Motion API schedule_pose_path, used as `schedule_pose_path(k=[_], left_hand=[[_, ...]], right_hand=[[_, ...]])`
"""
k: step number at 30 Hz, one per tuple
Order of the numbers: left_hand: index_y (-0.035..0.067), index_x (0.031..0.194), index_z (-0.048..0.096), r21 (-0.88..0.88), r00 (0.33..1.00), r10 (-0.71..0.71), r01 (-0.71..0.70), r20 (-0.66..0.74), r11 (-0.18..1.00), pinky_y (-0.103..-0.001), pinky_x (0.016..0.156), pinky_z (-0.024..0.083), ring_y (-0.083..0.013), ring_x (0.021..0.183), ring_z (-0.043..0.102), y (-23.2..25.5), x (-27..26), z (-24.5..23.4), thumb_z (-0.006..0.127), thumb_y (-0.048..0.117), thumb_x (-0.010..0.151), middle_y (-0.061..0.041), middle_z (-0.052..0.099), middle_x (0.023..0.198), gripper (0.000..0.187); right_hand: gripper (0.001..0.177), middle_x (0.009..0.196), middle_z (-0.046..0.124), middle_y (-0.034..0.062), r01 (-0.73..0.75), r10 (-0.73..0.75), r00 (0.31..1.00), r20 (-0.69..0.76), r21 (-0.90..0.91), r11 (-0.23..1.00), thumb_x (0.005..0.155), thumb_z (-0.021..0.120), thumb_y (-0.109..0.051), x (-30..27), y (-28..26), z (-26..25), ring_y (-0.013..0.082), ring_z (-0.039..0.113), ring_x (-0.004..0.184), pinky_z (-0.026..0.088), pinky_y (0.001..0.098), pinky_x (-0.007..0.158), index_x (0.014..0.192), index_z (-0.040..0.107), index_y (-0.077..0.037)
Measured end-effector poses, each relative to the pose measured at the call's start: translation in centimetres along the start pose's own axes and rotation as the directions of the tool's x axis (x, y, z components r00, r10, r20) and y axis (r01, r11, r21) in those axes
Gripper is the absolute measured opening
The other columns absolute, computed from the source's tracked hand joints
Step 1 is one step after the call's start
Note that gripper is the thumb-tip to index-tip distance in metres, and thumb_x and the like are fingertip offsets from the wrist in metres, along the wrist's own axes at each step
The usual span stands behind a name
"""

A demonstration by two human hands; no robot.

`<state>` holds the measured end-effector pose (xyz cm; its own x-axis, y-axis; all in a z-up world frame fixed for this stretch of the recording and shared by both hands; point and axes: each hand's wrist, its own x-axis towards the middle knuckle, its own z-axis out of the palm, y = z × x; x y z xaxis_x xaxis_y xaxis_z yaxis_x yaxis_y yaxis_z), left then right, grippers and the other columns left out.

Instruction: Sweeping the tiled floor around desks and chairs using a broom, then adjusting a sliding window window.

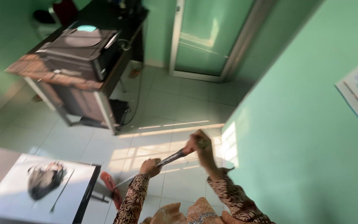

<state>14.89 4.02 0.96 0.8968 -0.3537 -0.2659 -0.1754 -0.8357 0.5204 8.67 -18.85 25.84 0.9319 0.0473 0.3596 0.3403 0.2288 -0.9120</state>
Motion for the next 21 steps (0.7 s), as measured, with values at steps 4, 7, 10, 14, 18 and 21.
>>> schedule_pose_path(k=[4,7,10,14,18,21], left_hand=[[0.015,0.089,0.062,-0.026,1.0,0.014,-0.013,0.025,1.0,-0.044,0.076,0.062,-0.0268,0.071,0.071,-1.4,2.3,1.8,0.05,0.032,0.1,-0.01,0.071,0.079,0.023],[0.017,0.091,0.065,-0.065,1.0,0.017,-0.017,0.011,0.998,-0.044,0.083,0.061,-0.0276,0.079,0.074,-0.9,3.9,3.1,0.056,0.029,0.093,-0.01,0.074,0.083,0.015],[0.019,0.1,0.072,-0.063,0.98,0.155,-0.163,-0.121,0.985,-0.046,0.086,0.058,-0.032,0.095,0.07,1.0,5.6,3.5,0.063,0.026,0.086,-0.01,0.074,0.093,0.019],[0.01,0.114,0.071,-0.285,0.935,0.22,-0.299,-0.276,0.911,-0.047,0.088,0.056,-0.0386,0.096,0.07,7.8,6.4,-0.9,0.077,0.034,0.077,-0.021,0.071,0.101,0.044],[0.009,0.101,0.077,-0.273,0.871,0.368,-0.46,-0.326,0.845,-0.05,0.085,0.055,-0.044,0.092,0.069,14.4,7.9,-2.1,0.074,0.025,0.075,-0.025,0.074,0.093,0.03],[0.014,0.101,0.077,-0.347,0.833,0.483,-0.553,-0.27,0.758,-0.05,0.08,0.055,-0.0431,0.089,0.068,20.9,5.0,-5.9,0.073,0.026,0.077,-0.021,0.074,0.089,0.028]], right_hand=[[0.018,0.062,0.059,0.0013,0.032,-0.03,0.999,0.02,-0.11,0.993,0.104,0.056,-0.011,-1.8,4.1,1.6,0.0107,0.06,0.054,0.055,0.0277,0.054,0.086,0.055,-0.007],[0.021,0.062,0.057,0.0012,0.077,-0.054,0.995,0.088,-0.285,0.955,0.101,0.063,-0.012,-2.8,3.0,2.7,0.0097,0.053,0.052,0.045,0.0255,0.048,0.081,0.055,-0.008],[0.031,0.06,0.051,0.0004,0.184,-0.125,0.977,0.175,-0.383,0.905,0.1,0.069,-0.013,-1.8,0.3,3.3,0.0086,0.044,0.051,0.036,0.0244,0.048,0.076,0.05,-0.01],[0.029,0.069,0.059,0.003,0.372,-0.267,0.873,0.407,-0.203,0.906,0.098,0.073,-0.019,2.3,-7.4,3.7,0.0131,0.056,0.059,0.046,0.029,0.056,0.081,0.052,-0.01],[0.032,0.069,0.063,0.0039,0.183,-0.186,0.698,0.691,0.078,0.98,0.096,0.078,-0.027,6.2,-11.1,0.0,0.0151,0.06,0.059,0.05,0.0307,0.059,0.079,0.057,-0.009],[0.04,0.066,0.06,0.0027,0.105,-0.099,0.678,0.729,0.037,0.994,0.093,0.082,-0.031,6.0,-18.2,-0.4,0.0168,0.062,0.06,0.054,0.0319,0.061,0.075,0.056,-0.008]])
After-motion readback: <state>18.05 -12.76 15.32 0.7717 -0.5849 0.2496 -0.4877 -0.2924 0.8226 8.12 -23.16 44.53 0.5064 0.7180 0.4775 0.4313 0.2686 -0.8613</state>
